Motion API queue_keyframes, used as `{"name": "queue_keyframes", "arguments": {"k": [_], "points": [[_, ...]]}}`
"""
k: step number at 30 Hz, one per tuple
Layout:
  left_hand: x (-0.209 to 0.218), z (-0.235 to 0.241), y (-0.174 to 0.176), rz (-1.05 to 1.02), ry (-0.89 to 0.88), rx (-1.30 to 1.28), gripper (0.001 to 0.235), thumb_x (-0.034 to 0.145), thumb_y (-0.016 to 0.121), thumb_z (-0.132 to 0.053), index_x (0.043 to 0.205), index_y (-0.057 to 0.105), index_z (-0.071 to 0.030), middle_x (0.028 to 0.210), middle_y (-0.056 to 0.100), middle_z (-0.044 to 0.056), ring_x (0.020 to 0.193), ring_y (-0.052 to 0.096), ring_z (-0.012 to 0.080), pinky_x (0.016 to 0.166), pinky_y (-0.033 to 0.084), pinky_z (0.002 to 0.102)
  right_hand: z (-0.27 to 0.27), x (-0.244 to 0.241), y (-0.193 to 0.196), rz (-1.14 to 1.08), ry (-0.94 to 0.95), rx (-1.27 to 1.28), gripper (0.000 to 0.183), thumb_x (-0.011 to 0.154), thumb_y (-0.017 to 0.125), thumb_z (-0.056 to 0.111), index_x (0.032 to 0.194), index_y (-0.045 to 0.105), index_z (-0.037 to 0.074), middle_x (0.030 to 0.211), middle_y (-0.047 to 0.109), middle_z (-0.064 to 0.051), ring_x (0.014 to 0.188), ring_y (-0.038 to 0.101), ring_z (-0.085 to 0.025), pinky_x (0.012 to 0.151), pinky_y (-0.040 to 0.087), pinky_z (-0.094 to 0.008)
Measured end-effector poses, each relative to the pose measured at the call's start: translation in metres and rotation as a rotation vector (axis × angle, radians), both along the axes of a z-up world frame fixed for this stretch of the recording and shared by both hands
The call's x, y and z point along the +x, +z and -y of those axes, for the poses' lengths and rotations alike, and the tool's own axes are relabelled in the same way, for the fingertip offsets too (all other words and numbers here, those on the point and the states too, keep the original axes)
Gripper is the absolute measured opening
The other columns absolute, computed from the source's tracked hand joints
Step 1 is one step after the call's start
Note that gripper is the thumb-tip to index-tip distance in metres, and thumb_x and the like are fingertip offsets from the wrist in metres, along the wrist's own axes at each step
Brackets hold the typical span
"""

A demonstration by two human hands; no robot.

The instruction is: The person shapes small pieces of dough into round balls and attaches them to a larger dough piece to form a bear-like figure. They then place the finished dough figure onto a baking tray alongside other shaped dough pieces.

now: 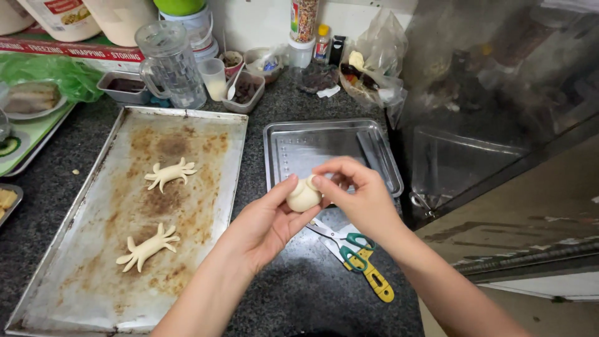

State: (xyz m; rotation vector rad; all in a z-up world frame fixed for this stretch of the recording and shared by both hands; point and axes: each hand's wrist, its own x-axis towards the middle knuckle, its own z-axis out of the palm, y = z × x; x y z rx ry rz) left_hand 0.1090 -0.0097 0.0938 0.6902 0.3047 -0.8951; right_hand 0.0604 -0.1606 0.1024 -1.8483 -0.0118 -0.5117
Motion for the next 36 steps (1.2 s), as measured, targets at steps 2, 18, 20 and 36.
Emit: {"name": "queue_keyframes", "arguments": {"k": [2,18,20,36], "points": [[-0.004,0.001,0.017,-0.001,-0.005,-0.004,0.034,0.088,0.057,-0.021,0.111,0.054,0.004,0.111,0.059,0.020,0.101,0.061,0.0344,0.085,0.051,0.040,0.001,0.001,0.008,0.037,0.000,-0.007,0.025,0.076,0.072,0.008,0.100,0.069,0.009,0.091,0.068,-0.004,0.068,0.057,-0.009,0.064,0.043,-0.022],[0.003,-0.001,0.030,0.191,-0.211,0.037,0.053,0.090,0.042,-0.053,0.116,0.056,-0.009,0.109,0.067,0.012,0.096,0.065,0.0294,0.103,0.006,0.065,-0.002,-0.003,0.023,0.323,0.215,-0.304,0.070,0.063,0.083,0.012,0.124,0.052,-0.002,0.118,0.063,-0.012,0.113,0.057,-0.025,0.108,0.027,-0.042],[0.009,-0.001,0.010,0.198,-0.229,0.036,0.052,0.090,0.042,-0.054,0.114,0.058,-0.011,0.108,0.068,0.010,0.097,0.065,0.0278,0.103,0.004,0.065,-0.002,-0.004,0.024,0.324,0.209,-0.305,0.067,0.064,0.082,0.013,0.123,0.053,-0.001,0.118,0.063,-0.011,0.113,0.056,-0.025,0.108,0.028,-0.042],[-0.003,-0.002,0.033,0.122,-0.052,0.039,0.035,0.085,0.057,-0.035,0.106,0.061,-0.007,0.107,0.067,0.010,0.095,0.064,0.0287,0.097,0.044,0.033,-0.009,-0.010,0.027,0.302,0.284,-0.183,0.082,0.059,0.085,0.023,0.127,0.048,-0.001,0.138,0.043,-0.019,0.130,0.035,-0.030,0.111,0.023,-0.045]]}}
